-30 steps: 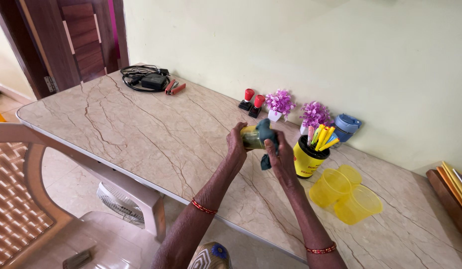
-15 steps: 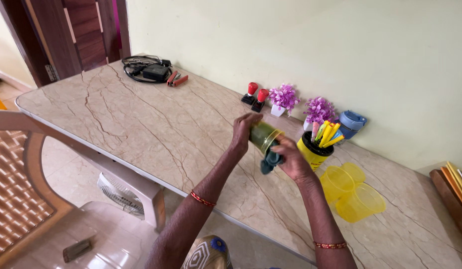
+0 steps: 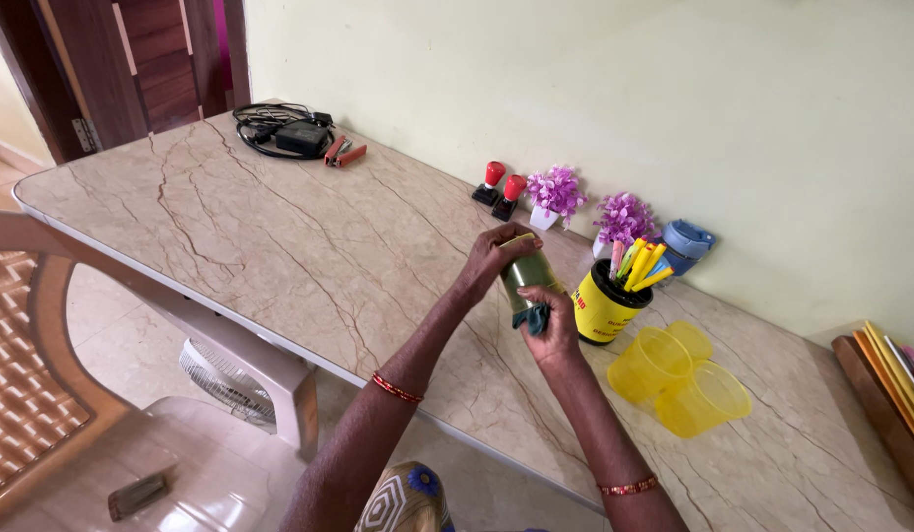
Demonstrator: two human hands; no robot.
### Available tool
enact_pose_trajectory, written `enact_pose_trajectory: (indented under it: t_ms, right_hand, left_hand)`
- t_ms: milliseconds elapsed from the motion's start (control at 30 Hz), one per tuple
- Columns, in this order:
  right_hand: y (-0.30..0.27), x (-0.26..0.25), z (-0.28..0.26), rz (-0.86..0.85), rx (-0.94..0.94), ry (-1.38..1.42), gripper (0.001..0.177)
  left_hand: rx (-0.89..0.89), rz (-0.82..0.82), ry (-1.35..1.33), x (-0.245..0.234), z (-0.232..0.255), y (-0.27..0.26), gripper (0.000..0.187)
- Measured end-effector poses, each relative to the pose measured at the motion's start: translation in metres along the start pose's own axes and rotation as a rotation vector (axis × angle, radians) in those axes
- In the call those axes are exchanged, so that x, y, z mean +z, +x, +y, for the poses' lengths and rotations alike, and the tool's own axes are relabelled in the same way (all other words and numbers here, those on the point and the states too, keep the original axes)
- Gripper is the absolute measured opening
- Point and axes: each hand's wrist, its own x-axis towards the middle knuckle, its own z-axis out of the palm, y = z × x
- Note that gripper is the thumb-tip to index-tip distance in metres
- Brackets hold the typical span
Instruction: The person wipes several pens with a cloth before placing them into a yellow holder and then proceeds to wipe a series of yellow and green plastic cups and lids.
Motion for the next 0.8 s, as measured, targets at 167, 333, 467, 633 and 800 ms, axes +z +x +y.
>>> enact_pose_trajectory:
  t_ms: [167,333,467,633,800]
  right_hand:
    - [-0.017,0.021,0.020,-0.055,-0.638,-1.116,0.072]
    - [-0.003,0.002,0.008,-0.091,-0.499,-1.251,0.067]
    - [0.000,-0.008,-0.010,0.008,-0.010,-0.247,0.064]
    - [-0.015,0.018,-0.004,-0.045,-0.200,-0.684,0.064]
    - [-0.029,0.041,-0.029,-0.158,-0.277,-1.240,0.062]
  left_hand:
    - [-0.057,0.189,0.016,0.010,-0.013,0.000,0.040]
    - [-0.145,0.260,0.240,0.011,-0.008,-0.005,0.043]
    - [0.064,0.130,0.151,0.011,0.006,-0.007,0.042]
    - [0.078,0.283,0.211,0.020,0.018,-0.018,0.039]
    - [-0.164,0.325,0.225,0.012,0.030,-0.032,0.042]
